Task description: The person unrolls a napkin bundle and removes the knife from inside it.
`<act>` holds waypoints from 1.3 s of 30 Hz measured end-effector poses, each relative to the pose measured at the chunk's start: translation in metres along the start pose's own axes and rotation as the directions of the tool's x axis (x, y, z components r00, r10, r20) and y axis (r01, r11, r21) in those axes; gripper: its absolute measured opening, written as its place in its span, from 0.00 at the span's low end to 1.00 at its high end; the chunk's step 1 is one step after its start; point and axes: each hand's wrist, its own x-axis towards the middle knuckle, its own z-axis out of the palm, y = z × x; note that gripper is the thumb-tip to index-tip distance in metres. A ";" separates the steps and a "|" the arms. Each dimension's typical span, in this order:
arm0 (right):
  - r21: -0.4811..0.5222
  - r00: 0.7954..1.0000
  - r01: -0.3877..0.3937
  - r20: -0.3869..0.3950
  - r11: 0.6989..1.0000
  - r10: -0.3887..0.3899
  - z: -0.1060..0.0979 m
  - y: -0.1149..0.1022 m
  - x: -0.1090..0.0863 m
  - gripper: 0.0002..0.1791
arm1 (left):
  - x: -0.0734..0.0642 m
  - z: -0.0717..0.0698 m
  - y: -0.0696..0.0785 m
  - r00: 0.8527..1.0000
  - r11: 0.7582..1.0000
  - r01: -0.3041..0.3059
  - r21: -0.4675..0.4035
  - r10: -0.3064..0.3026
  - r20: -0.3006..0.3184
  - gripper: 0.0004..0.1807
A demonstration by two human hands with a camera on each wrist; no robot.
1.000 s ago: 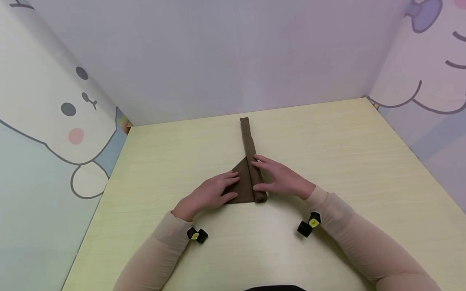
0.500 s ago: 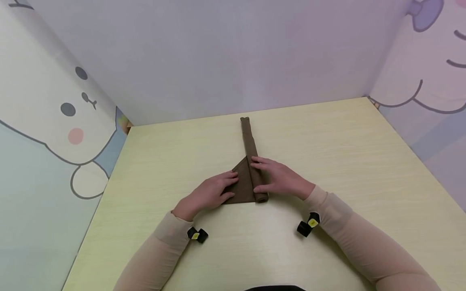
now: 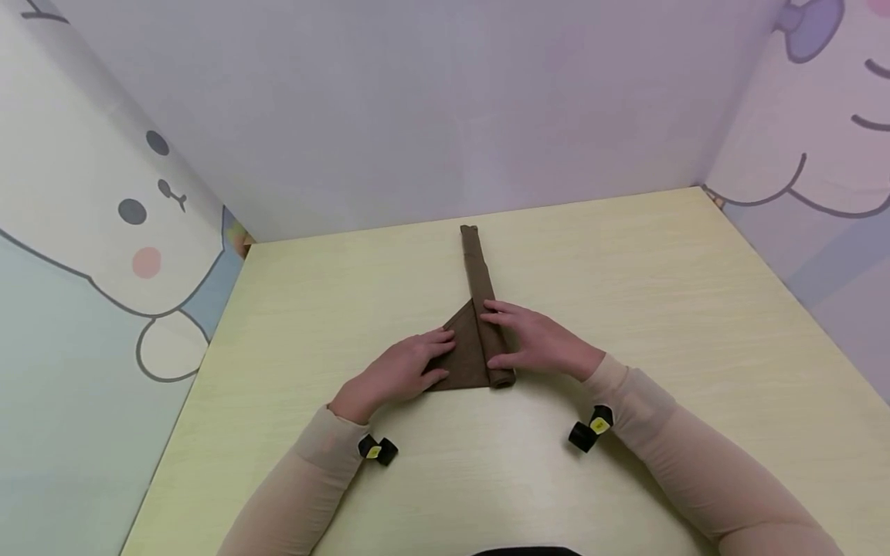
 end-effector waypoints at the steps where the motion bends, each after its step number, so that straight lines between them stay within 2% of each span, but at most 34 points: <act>1: -0.001 1.000 0.000 0.001 1.000 0.000 0.000 0.000 0.000 0.42 | 0.000 0.000 0.000 1.000 1.000 -0.001 -0.001 0.001 0.000 0.28; 16: -0.003 1.000 -0.005 0.026 1.000 0.005 -0.005 0.004 -0.001 0.42 | -0.001 -0.003 0.000 0.999 1.000 0.020 -0.002 -0.020 0.035 0.28; 39: 0.018 0.994 -0.042 0.099 0.999 0.040 -0.019 0.004 -0.006 0.41 | -0.004 -0.002 -0.002 1.000 1.000 0.000 -0.004 0.000 0.008 0.27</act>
